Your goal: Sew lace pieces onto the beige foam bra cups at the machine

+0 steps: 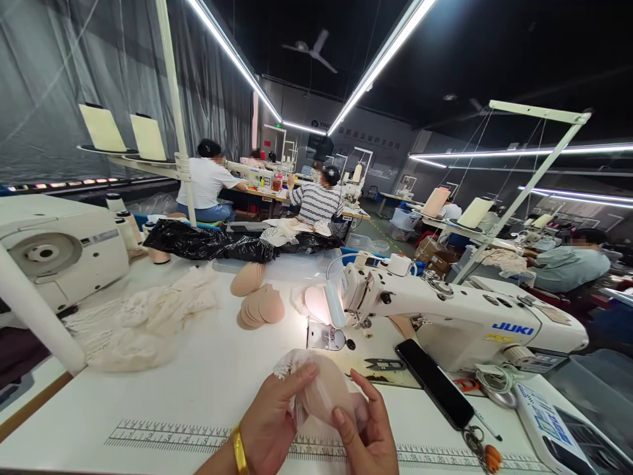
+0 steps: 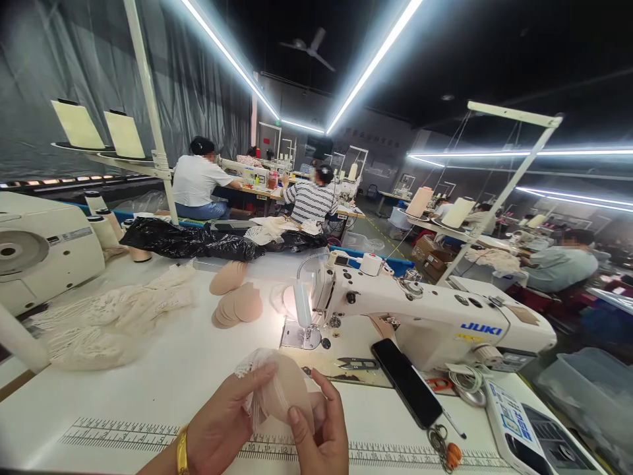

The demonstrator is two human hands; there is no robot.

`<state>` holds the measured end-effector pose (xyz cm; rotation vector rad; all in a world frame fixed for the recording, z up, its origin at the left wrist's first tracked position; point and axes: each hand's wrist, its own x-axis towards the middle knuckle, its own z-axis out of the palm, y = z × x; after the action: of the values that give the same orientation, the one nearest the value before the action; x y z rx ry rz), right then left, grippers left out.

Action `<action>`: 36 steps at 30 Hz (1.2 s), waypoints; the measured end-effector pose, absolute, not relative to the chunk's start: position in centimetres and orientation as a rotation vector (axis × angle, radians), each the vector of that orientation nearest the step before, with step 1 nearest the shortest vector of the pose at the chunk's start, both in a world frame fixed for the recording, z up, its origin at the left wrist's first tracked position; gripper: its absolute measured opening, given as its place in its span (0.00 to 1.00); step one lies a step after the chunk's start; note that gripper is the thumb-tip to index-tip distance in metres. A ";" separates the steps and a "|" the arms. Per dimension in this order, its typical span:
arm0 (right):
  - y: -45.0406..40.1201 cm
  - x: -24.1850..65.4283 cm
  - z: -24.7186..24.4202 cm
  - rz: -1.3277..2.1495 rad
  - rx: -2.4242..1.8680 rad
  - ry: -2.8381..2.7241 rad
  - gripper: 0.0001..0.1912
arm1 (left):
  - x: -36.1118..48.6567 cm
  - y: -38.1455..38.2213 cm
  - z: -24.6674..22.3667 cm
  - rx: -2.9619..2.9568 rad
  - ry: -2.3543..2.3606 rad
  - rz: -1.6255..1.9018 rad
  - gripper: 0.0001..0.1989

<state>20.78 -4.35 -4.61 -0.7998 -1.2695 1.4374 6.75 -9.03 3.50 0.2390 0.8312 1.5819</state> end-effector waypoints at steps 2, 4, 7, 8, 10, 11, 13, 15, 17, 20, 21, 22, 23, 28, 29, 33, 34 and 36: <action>-4.2 20.8 -4.4 1.491 -0.827 -1.216 0.41 | 6.7 -8.8 3.8 0.263 0.853 1.570 0.22; -4.0 20.9 -4.2 1.550 -0.826 -1.196 0.42 | 6.5 -8.6 4.2 0.312 0.876 1.552 0.21; -3.5 21.6 -4.2 1.629 -0.763 -1.243 0.45 | 5.6 -8.4 4.8 0.450 0.901 1.520 0.20; -3.2 21.9 -4.1 1.656 -0.740 -1.272 0.47 | 5.2 -8.3 5.0 0.523 0.907 1.501 0.20; -2.2 22.8 -3.7 1.671 -0.707 -1.375 0.49 | 4.4 -8.1 5.3 0.730 0.923 1.422 0.18; -1.4 23.2 -3.3 1.629 -0.692 -1.472 0.47 | 4.0 -7.9 5.3 0.886 0.942 1.351 0.17; 0.8 23.8 -2.0 1.399 -0.617 -1.770 0.35 | 3.3 -7.3 5.1 1.358 0.982 1.130 0.11; 3.7 23.7 -0.6 0.930 -0.396 -2.147 0.15 | 2.7 -6.0 4.6 1.986 1.005 0.832 0.04; 6.7 22.9 0.4 0.404 -0.145 -2.389 0.11 | 2.2 -4.4 4.0 2.539 1.024 0.551 0.10; 10.3 21.4 0.0 -0.171 0.000 -2.534 0.11 | 1.1 -1.7 2.9 2.828 1.107 0.367 0.09; 11.0 21.1 -0.4 -0.223 -0.016 -2.546 0.11 | 0.7 -1.0 2.5 2.800 1.119 0.356 0.08; 11.5 20.9 -1.0 -0.213 -0.047 -2.552 0.11 | 0.4 -0.4 2.1 2.745 1.128 0.355 0.07; 11.9 21.0 -1.5 -0.165 -0.083 -2.552 0.11 | 0.0 0.0 1.9 2.683 1.136 0.354 0.06; 11.7 22.5 -2.1 0.095 -0.186 -2.611 0.16 | -0.5 0.3 2.3 2.504 1.177 0.322 0.09; 11.6 22.7 -1.9 0.117 -0.209 -2.629 0.16 | -0.4 0.2 2.6 2.495 1.171 0.322 0.08; 11.5 22.6 -1.2 0.127 -0.302 -2.670 0.16 | -0.3 0.1 2.7 2.496 1.158 0.356 0.09; 11.5 22.6 -1.1 0.113 -0.324 -2.682 0.16 | -0.4 0.2 2.5 2.505 1.167 0.363 0.09; 11.6 22.5 -1.1 0.084 -0.354 -2.706 0.17 | -0.4 0.4 1.8 2.526 1.193 0.385 0.09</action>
<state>22.47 11.60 -1.09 -0.3544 -2.7056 0.0836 -0.45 0.41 1.85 2.5263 1.1933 0.3849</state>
